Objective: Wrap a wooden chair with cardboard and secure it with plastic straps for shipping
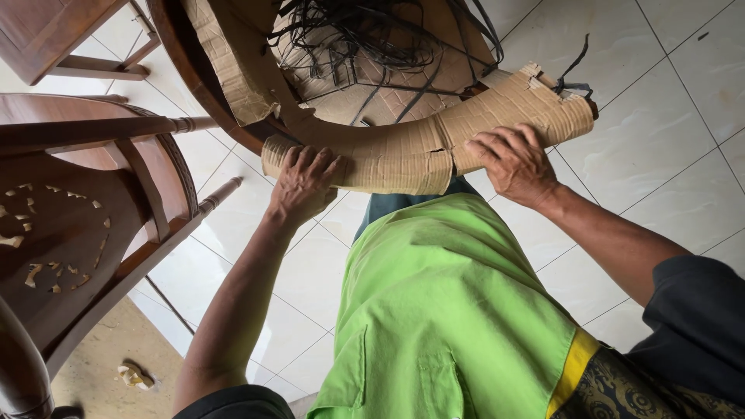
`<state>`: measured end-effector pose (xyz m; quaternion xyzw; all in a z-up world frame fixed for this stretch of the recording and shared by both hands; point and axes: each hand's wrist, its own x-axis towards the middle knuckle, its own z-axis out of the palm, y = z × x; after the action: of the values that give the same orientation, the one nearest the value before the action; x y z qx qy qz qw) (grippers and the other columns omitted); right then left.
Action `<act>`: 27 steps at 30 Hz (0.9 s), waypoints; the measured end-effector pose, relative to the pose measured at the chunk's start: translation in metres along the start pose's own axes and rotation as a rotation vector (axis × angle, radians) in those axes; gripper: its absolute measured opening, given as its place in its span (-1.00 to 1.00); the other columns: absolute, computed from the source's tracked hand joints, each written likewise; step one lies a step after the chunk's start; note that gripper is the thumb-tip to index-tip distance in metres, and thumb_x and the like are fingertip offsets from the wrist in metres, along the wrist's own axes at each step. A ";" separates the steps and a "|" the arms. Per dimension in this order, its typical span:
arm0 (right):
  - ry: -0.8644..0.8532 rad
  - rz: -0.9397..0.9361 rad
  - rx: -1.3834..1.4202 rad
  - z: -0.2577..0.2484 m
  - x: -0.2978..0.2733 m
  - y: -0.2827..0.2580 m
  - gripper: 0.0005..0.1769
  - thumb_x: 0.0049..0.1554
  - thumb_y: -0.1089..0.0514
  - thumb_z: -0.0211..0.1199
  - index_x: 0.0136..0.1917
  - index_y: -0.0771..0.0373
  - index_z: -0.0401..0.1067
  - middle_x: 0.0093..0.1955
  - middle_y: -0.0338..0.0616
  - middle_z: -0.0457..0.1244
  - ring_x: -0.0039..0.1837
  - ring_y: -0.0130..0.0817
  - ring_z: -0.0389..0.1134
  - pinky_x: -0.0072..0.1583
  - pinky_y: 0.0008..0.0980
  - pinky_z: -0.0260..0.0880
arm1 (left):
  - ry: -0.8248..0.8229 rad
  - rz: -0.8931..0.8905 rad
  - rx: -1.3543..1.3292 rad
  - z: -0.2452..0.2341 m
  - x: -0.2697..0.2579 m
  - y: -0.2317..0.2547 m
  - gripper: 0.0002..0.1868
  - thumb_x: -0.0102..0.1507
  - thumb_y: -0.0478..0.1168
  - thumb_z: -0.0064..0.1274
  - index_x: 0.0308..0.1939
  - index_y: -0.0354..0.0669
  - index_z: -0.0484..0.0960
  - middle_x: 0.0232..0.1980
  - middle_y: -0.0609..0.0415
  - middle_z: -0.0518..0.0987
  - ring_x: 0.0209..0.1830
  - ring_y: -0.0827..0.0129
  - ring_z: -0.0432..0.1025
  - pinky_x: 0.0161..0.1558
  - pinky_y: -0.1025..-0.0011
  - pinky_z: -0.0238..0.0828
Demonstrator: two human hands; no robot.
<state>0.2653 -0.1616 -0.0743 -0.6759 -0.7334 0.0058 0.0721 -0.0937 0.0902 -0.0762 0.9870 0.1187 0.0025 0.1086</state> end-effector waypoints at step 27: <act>-0.102 -0.043 0.155 0.019 0.042 -0.066 -0.48 0.15 0.21 0.01 0.38 0.17 0.35 0.14 -0.03 0.27 0.26 -0.10 0.34 0.32 -0.15 0.31 | -0.311 -0.079 -0.122 0.007 0.038 0.026 -0.20 0.03 0.23 0.28 0.29 0.08 0.45 0.08 0.11 0.59 0.09 0.20 0.54 0.20 0.20 0.37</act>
<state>0.1943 -0.1243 -0.0823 -0.6511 -0.7479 0.0954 0.0870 -0.0509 0.0731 -0.0780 0.9616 0.1386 -0.1473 0.1856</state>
